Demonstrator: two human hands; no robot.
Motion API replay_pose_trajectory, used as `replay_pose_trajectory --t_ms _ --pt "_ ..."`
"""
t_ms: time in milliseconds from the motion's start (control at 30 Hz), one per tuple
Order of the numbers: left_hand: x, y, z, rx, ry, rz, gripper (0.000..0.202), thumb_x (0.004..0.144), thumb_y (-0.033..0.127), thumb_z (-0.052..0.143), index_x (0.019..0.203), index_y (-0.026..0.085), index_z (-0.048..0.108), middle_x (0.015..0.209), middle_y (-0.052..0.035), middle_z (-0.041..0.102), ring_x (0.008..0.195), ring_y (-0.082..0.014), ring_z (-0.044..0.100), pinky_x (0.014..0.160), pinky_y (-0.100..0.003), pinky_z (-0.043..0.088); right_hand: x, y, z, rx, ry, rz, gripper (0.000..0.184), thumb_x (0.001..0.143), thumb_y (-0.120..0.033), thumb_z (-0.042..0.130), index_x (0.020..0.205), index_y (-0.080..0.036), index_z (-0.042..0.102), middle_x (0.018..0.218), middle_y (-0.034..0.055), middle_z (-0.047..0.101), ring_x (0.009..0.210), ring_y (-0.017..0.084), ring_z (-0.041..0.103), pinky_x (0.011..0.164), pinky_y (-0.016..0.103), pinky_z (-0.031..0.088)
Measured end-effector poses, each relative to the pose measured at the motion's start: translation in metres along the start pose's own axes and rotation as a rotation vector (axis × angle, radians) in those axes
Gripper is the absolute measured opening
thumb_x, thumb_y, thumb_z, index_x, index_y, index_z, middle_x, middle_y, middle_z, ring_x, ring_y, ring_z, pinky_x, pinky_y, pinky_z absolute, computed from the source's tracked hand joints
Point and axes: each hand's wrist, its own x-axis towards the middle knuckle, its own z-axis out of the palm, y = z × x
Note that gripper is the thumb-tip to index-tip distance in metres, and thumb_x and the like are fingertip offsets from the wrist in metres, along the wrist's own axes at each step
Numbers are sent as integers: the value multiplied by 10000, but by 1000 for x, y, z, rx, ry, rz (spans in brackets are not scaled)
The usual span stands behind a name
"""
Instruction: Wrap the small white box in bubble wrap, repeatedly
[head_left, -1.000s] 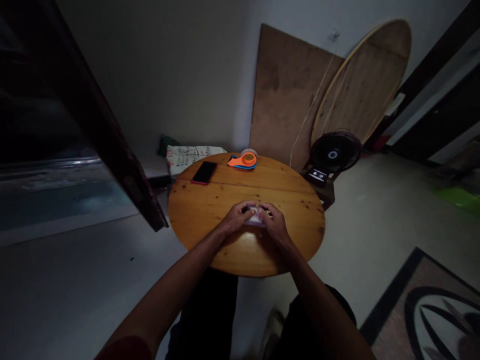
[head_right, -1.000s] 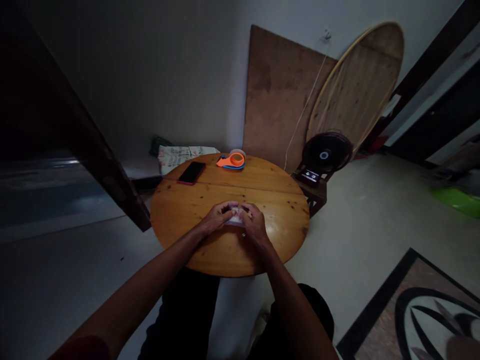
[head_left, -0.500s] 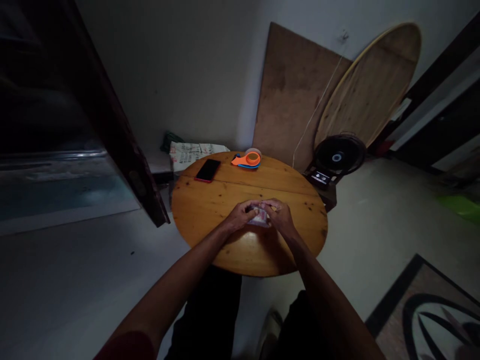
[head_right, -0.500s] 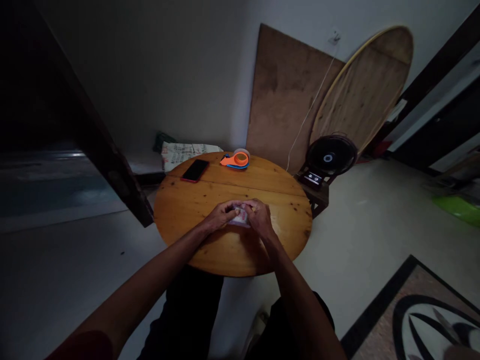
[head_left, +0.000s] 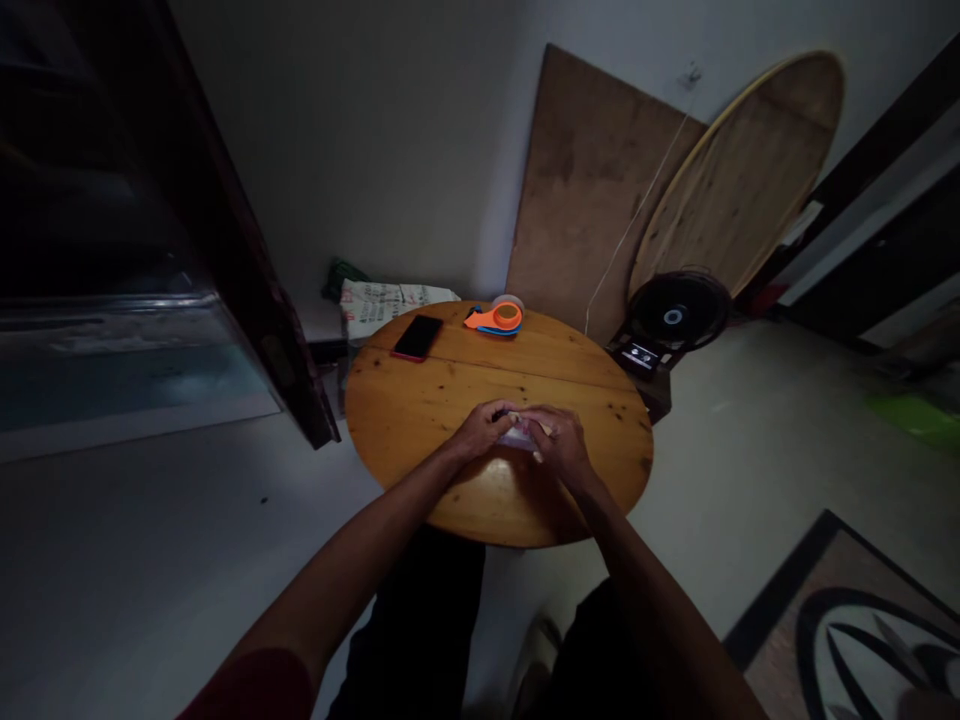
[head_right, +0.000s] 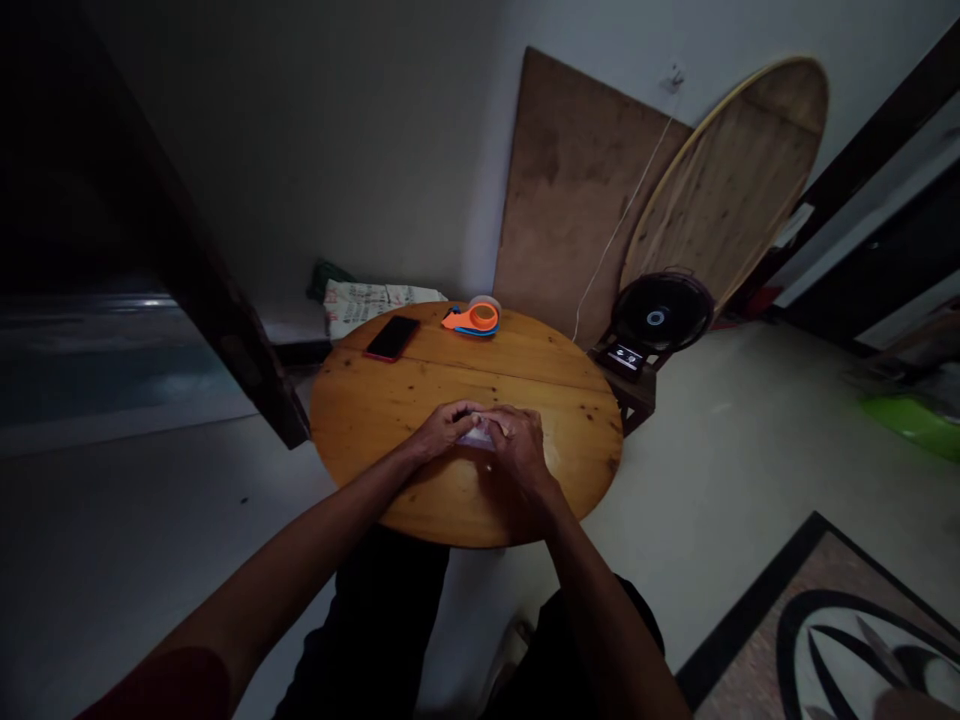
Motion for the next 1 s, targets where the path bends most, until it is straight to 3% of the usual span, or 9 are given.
replay_pose_trajectory --t_ms 200,333,567,867,1000 --pt "0 0 1 27 13 26 286 818 319 580 1003 131 689 962 -69 694 884 -170 614 813 -272 476 -9 -9 -2 -78 -19 -16 264 934 -280 481 987 -286 740 1085 20 717 1040 211 617 962 400 381" --pt "1 -4 2 54 25 28 294 828 308 556 1022 131 687 957 -66 694 852 -163 614 787 -267 478 -13 -10 1 -154 21 -17 268 943 -288 476 1012 -270 734 1108 39 692 1057 222 572 951 409 368" --pt "1 1 4 106 55 8 277 823 282 543 998 129 693 964 -67 696 889 -174 612 815 -275 482 -22 -10 -3 -336 -28 -127 259 921 -304 527 1123 -262 683 1169 68 640 1076 238 523 929 415 353" --pt "1 -2 1 219 98 41 269 837 277 536 1009 166 710 1013 -69 694 995 -202 600 936 -329 454 -35 -4 10 -456 94 -187 254 941 -265 492 1121 -265 671 1250 92 596 1118 245 506 900 411 359" --pt "1 -6 1 182 98 40 282 820 321 585 1025 168 702 1019 -73 685 990 -198 596 923 -317 456 -36 -4 14 -455 124 -166 236 933 -249 498 1081 -275 680 1239 83 598 1109 244 505 908 413 362"
